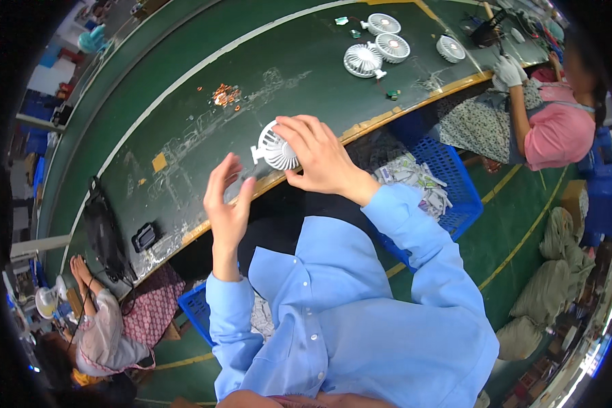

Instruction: Assembling small handheld electric fans by connecting housing components and internal wiring on a production line.

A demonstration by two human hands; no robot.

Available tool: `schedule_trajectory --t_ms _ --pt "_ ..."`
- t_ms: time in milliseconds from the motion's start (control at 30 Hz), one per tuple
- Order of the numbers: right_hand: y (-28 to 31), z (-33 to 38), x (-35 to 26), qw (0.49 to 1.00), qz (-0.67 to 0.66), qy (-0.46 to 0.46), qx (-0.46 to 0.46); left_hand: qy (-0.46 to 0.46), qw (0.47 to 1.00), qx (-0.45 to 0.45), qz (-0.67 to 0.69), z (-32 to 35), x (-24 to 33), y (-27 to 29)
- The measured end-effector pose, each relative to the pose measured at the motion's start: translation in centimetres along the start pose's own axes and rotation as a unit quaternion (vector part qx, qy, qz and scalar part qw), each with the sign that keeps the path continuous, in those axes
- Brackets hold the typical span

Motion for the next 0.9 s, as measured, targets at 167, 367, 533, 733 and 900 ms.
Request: schedule_trajectory --t_ms 167,367,533,733,900 --pt "0.3 0.5 -2.6 1.000 -0.018 0.023 0.001 -0.023 0.999 -0.034 -0.009 0.1 0.5 -0.4" --pt "1.7 1.2 -4.6 0.999 -0.037 0.009 0.004 -0.027 0.998 -0.012 0.049 1.9 -0.2 -0.3" --pt "3.2 1.4 -6.0 0.997 -0.080 0.002 -0.007 0.060 0.971 -0.047 0.225 3.7 -0.9 -0.3" --pt "4.6 1.2 -7.2 0.986 -0.162 -0.006 -0.030 0.015 0.943 -0.040 0.329 4.2 1.4 1.0" --pt "5.0 1.1 -8.3 0.996 -0.074 0.041 0.018 -0.059 0.983 0.021 0.175 4.5 2.1 2.0"
Point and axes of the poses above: each hand's wrist, its own z-axis away from the middle knuckle, its own y-axis out of the back of the hand, x = y × z, the point moved 8 cm from there along -z, towards the middle knuckle, and after that the axes turned 5 degrees about -z, right-handed, at the moved point
